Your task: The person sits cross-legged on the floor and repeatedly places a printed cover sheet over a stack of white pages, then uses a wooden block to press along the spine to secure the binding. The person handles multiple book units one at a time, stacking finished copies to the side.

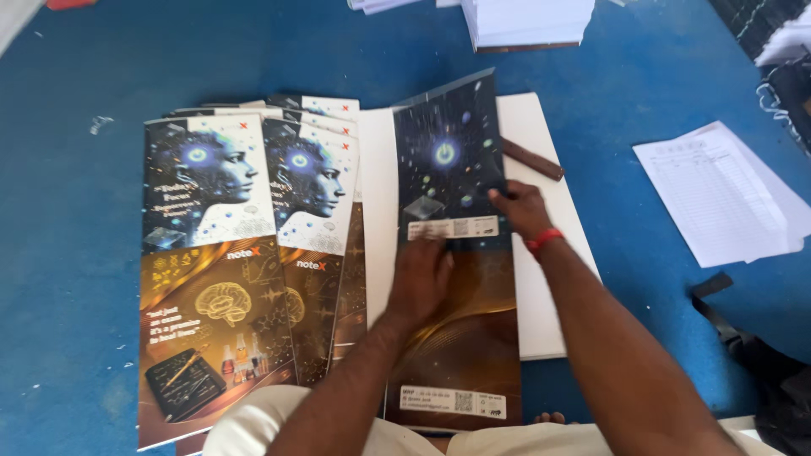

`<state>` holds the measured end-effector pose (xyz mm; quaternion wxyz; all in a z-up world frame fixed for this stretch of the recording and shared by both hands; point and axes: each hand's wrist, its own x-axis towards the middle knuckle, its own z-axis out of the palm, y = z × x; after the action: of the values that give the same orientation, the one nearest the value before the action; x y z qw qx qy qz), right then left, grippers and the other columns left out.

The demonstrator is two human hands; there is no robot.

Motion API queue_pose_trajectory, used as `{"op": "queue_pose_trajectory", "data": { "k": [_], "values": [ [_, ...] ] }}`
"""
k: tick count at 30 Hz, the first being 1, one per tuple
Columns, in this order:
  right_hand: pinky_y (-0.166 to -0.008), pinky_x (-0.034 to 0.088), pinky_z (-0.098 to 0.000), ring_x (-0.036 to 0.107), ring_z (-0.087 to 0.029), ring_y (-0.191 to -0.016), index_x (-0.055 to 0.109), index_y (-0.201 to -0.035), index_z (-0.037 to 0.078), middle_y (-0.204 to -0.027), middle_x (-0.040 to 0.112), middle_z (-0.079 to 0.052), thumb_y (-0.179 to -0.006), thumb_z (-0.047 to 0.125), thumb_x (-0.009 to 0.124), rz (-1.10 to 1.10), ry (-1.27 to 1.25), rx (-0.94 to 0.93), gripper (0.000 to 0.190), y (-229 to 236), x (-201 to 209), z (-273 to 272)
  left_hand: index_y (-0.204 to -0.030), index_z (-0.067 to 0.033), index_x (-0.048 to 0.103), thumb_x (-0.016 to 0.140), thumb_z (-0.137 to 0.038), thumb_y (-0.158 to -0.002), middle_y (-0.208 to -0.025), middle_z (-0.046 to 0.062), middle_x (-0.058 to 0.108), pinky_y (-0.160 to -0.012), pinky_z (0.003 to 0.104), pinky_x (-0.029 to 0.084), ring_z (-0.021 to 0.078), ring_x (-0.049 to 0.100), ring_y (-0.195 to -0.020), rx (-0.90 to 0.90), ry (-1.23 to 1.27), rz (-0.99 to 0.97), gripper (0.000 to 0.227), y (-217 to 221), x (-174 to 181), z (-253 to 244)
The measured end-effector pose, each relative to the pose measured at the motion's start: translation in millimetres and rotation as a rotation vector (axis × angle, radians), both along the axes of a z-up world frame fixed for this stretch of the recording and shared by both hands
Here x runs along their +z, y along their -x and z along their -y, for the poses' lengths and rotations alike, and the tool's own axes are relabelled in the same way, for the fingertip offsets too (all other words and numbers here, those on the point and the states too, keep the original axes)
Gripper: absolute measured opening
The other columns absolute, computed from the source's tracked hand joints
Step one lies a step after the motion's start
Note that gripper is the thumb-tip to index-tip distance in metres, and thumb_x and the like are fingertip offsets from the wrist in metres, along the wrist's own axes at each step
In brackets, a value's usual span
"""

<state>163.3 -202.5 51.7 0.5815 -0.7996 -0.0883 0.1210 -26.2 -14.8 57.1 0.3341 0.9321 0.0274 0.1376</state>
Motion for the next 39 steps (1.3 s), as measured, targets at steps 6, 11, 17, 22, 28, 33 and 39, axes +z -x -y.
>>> {"op": "queue_pose_trajectory", "data": {
  "k": [6,11,17,22,28,33,39],
  "values": [
    [-0.072,0.048,-0.0276,0.057,-0.01,-0.087,0.072,-0.126,0.005,-0.103,0.067,0.0,-0.105,0.011,0.063,-0.047,-0.41,0.048,0.024,60,106,38,-0.138,0.0052,0.052,0.071,-0.032,-0.101,-0.125,0.022,0.065,-0.098,0.04,0.05,0.0289,0.061,-0.115,0.182,0.559,0.494,0.056,-85,109,-58],
    [-0.088,0.055,-0.0252,0.067,-0.011,-0.103,0.07,-0.121,0.003,-0.114,0.074,-0.003,-0.1,0.01,0.065,0.095,-0.588,0.16,0.022,105,160,55,-0.112,0.0049,0.076,0.07,-0.02,-0.104,-0.085,0.005,0.07,-0.065,0.024,0.044,0.0078,0.054,-0.072,0.003,0.88,0.533,0.027,-74,211,-41],
    [-0.089,0.058,-0.0284,0.069,-0.012,-0.099,0.068,-0.12,0.007,-0.111,0.073,-0.004,-0.101,0.016,0.069,0.247,-0.691,-0.038,0.021,140,230,69,-0.114,0.0005,0.074,0.062,-0.019,-0.105,-0.087,0.001,0.077,-0.07,0.02,0.054,0.003,0.064,-0.075,-0.118,0.919,0.605,0.025,-11,269,5],
    [-0.087,0.057,-0.029,0.068,-0.012,-0.096,0.068,-0.121,0.004,-0.112,0.073,-0.005,-0.103,0.015,0.07,0.38,-0.659,-0.011,0.022,167,270,76,-0.117,0.0001,0.074,0.06,-0.018,-0.108,-0.09,0.002,0.076,-0.073,0.021,0.054,0.0037,0.064,-0.079,-0.133,0.881,0.676,0.025,22,282,20],
    [-0.086,0.06,-0.0293,0.071,-0.014,-0.094,0.072,-0.112,0.003,-0.106,0.076,-0.007,-0.1,0.01,0.073,0.388,-0.588,0.035,0.014,185,285,86,-0.115,-0.001,0.075,0.06,-0.015,-0.106,-0.093,0.003,0.078,-0.074,0.023,0.056,0.0063,0.066,-0.079,-0.159,1.042,0.596,0.023,43,286,20],
    [-0.087,0.06,-0.0273,0.072,-0.013,-0.096,0.073,-0.114,0.003,-0.107,0.075,-0.007,-0.099,0.007,0.073,0.417,-0.64,0.15,0.016,192,320,96,-0.111,0.0007,0.076,0.06,-0.014,-0.107,-0.091,0.003,0.076,-0.073,0.023,0.054,0.0065,0.064,-0.078,-0.208,0.972,0.641,0.021,55,285,15],
    [-0.079,0.059,-0.0264,0.071,-0.013,-0.087,0.074,-0.108,0.001,-0.101,0.077,-0.008,-0.098,0.01,0.077,0.523,-0.573,0.064,0.014,203,341,90,-0.106,0.0,0.076,0.06,-0.012,-0.108,-0.084,0.0,0.072,-0.067,0.023,0.049,0.0054,0.059,-0.073,-0.198,0.889,0.658,0.02,66,285,17]
  ]
}}
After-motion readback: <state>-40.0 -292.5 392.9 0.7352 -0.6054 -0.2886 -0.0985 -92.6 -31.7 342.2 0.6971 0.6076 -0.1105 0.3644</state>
